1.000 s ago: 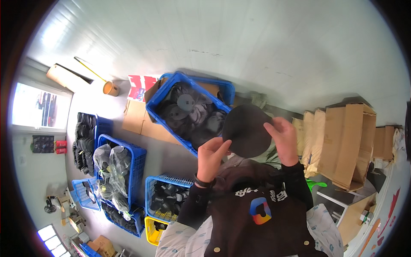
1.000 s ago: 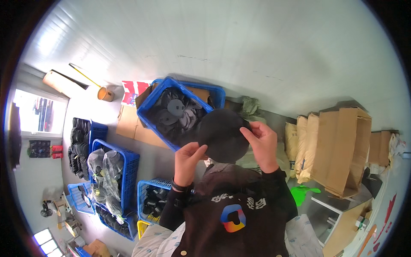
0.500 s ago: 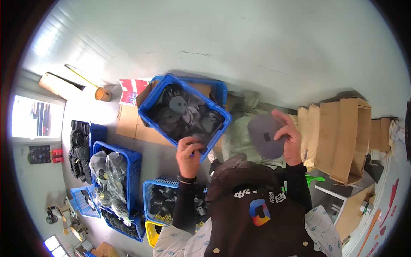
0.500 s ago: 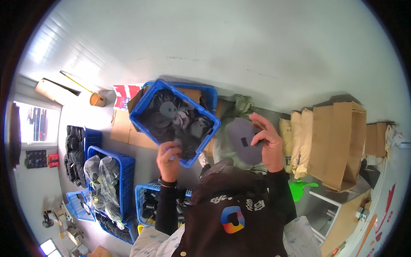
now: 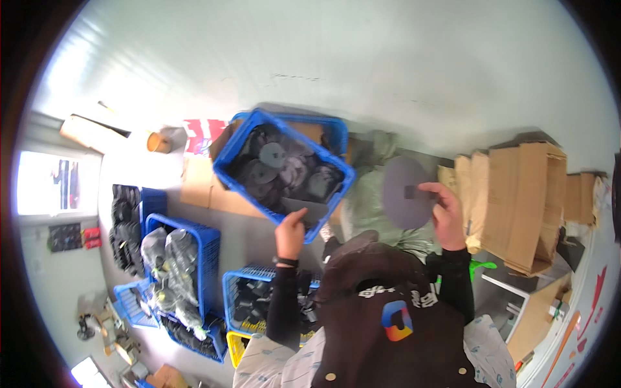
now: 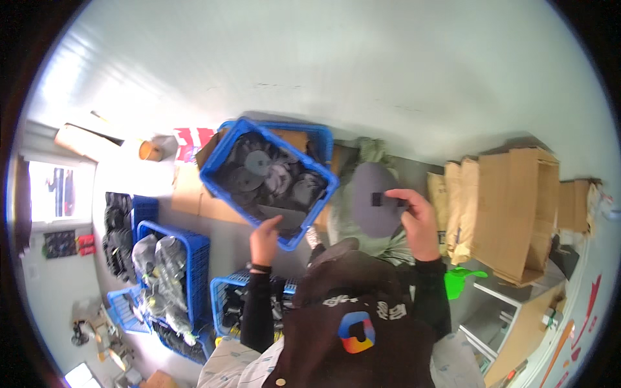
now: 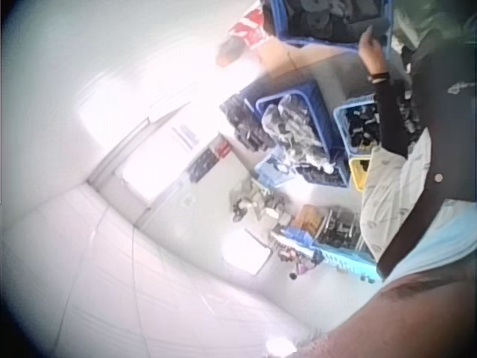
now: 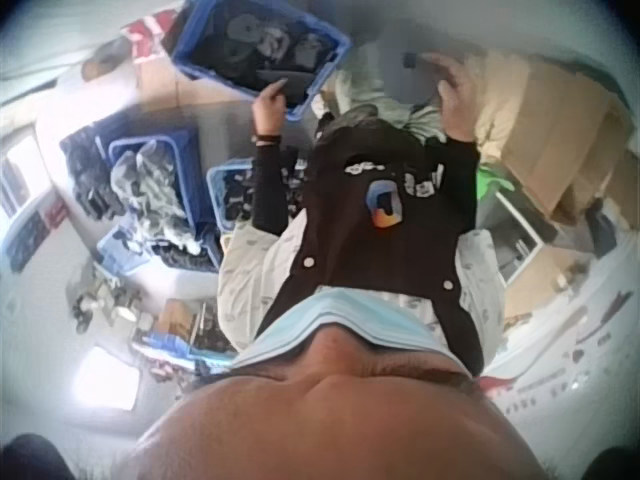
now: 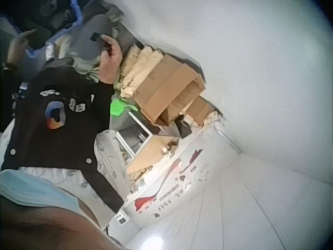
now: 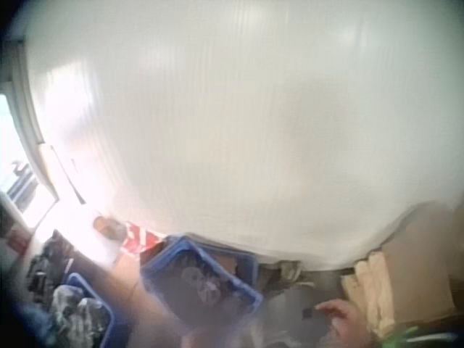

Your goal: Sort and arrange gray shoe components from a basket onto a designated template on a work table, then assist with installing a water jug.

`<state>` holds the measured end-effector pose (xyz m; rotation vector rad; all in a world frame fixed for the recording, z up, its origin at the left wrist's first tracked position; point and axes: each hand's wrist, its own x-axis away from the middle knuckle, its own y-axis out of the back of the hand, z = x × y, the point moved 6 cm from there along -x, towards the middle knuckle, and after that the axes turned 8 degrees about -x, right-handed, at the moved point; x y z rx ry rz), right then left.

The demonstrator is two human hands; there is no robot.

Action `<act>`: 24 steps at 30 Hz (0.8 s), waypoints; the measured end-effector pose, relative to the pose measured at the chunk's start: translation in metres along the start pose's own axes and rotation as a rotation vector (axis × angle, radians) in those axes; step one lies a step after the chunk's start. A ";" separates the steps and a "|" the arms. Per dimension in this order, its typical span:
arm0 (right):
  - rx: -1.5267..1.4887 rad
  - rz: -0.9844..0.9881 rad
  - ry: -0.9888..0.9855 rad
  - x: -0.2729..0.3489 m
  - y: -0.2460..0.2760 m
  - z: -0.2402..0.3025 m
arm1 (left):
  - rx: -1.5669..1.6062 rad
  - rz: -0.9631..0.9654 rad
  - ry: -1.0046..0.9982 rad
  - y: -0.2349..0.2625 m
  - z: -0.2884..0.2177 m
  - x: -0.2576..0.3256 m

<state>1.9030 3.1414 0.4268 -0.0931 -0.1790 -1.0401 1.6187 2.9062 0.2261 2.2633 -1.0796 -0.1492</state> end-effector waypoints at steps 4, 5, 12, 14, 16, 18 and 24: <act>-0.064 0.067 -0.036 0.002 0.008 -0.021 | -0.461 0.420 -0.017 -0.077 0.088 0.012; -0.066 0.092 -0.073 0.000 -0.003 -0.026 | -0.650 0.535 -0.173 -0.083 0.123 0.022; 0.317 -0.118 -0.012 0.014 0.036 -0.057 | -0.295 0.284 -0.031 -0.082 0.080 0.004; 0.301 -0.114 0.012 0.021 0.041 -0.058 | -0.034 0.102 0.052 -0.064 0.077 0.003; 0.277 -0.090 0.036 0.028 0.049 -0.056 | 0.548 0.096 0.463 -0.066 0.107 0.010; 0.259 -0.073 0.031 0.037 0.066 -0.054 | 0.673 0.066 0.489 -0.078 0.109 0.021; 0.214 0.122 0.066 0.068 0.097 -0.074 | 0.058 0.155 0.504 -0.083 0.161 0.143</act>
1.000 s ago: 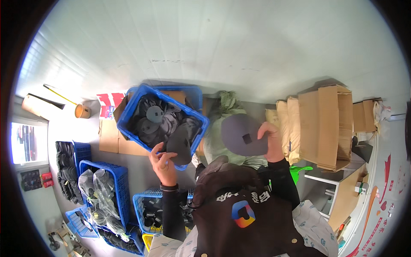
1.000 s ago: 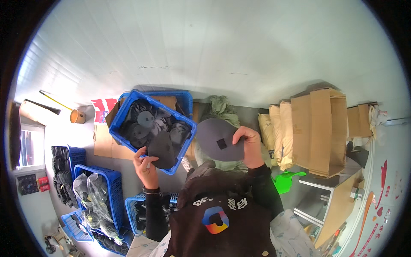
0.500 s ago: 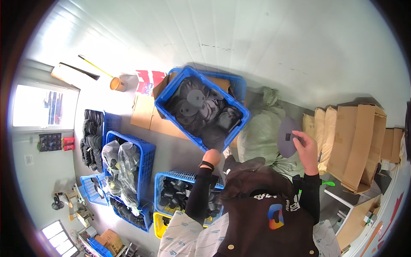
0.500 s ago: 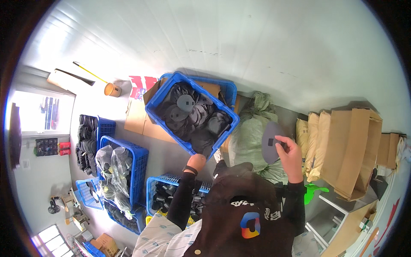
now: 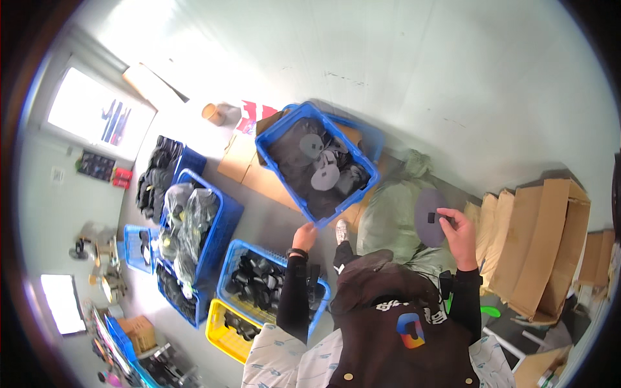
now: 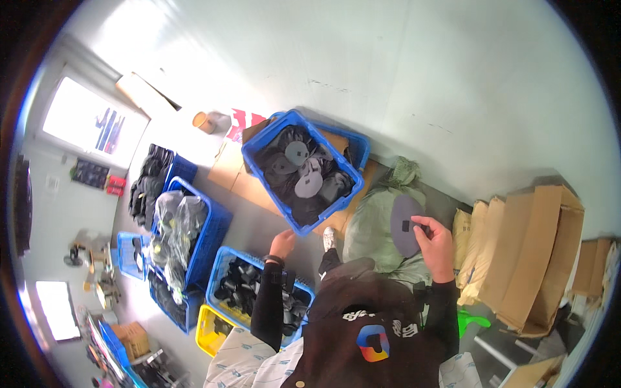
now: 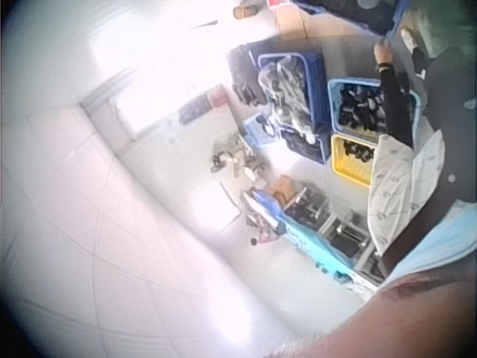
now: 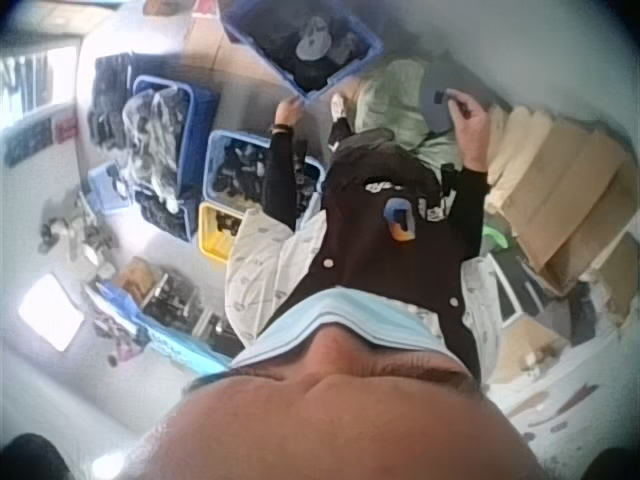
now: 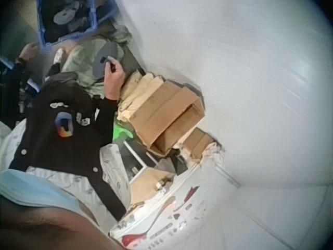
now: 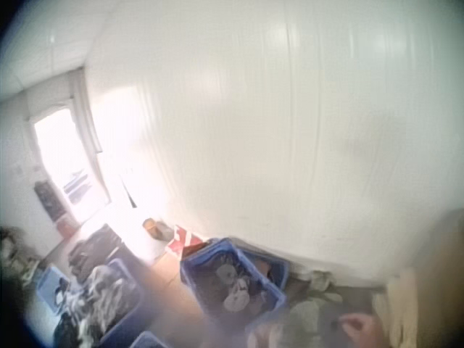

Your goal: Sort and arrange gray shoe components from a basket onto a designated template on a work table, then assist with installing a water jug.

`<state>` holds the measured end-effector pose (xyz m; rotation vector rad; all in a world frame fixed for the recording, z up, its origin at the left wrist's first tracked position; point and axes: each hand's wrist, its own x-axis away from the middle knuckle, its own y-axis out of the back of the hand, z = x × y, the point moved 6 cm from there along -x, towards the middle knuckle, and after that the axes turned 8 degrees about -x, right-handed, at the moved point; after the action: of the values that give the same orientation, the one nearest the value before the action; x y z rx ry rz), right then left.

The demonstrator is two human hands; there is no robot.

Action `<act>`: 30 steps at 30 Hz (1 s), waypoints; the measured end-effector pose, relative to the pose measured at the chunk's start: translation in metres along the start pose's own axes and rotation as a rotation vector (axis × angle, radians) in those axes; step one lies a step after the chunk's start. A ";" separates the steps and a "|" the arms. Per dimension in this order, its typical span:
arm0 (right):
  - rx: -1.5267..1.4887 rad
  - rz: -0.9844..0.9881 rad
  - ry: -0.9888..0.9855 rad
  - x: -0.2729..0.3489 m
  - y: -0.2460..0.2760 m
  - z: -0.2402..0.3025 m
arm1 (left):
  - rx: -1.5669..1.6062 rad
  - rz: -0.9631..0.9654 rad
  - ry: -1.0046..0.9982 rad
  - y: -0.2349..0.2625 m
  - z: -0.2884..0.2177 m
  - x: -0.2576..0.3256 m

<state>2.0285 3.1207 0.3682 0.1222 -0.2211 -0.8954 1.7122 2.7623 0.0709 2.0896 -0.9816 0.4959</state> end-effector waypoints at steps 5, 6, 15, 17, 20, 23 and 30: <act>-0.056 0.203 -0.068 0.040 0.025 -0.045 | -0.625 -0.832 -0.225 -0.010 -0.078 0.235; -0.042 0.234 -0.038 0.052 0.014 -0.045 | -0.636 -0.917 -0.160 -0.002 -0.062 0.281; -0.071 0.739 -0.075 0.178 -0.133 -0.063 | -0.683 -1.339 -0.148 -0.001 -0.018 0.555; -0.100 0.862 0.054 0.229 -0.180 -0.046 | -0.845 -1.244 -0.280 -0.029 -0.014 0.602; -0.089 1.010 0.117 0.319 -0.239 -0.014 | -0.526 -1.605 0.314 -0.019 0.096 0.703; -0.148 1.142 0.126 0.428 -0.300 -0.013 | -0.265 -1.879 0.576 -0.031 0.181 0.809; -0.003 2.056 0.188 0.860 -0.401 -0.004 | 1.105 -1.355 0.096 -0.182 0.423 0.941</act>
<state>2.2451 2.1979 0.4051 -0.0602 -0.0736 1.1584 2.4566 2.0580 0.2904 2.9584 1.1158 0.3792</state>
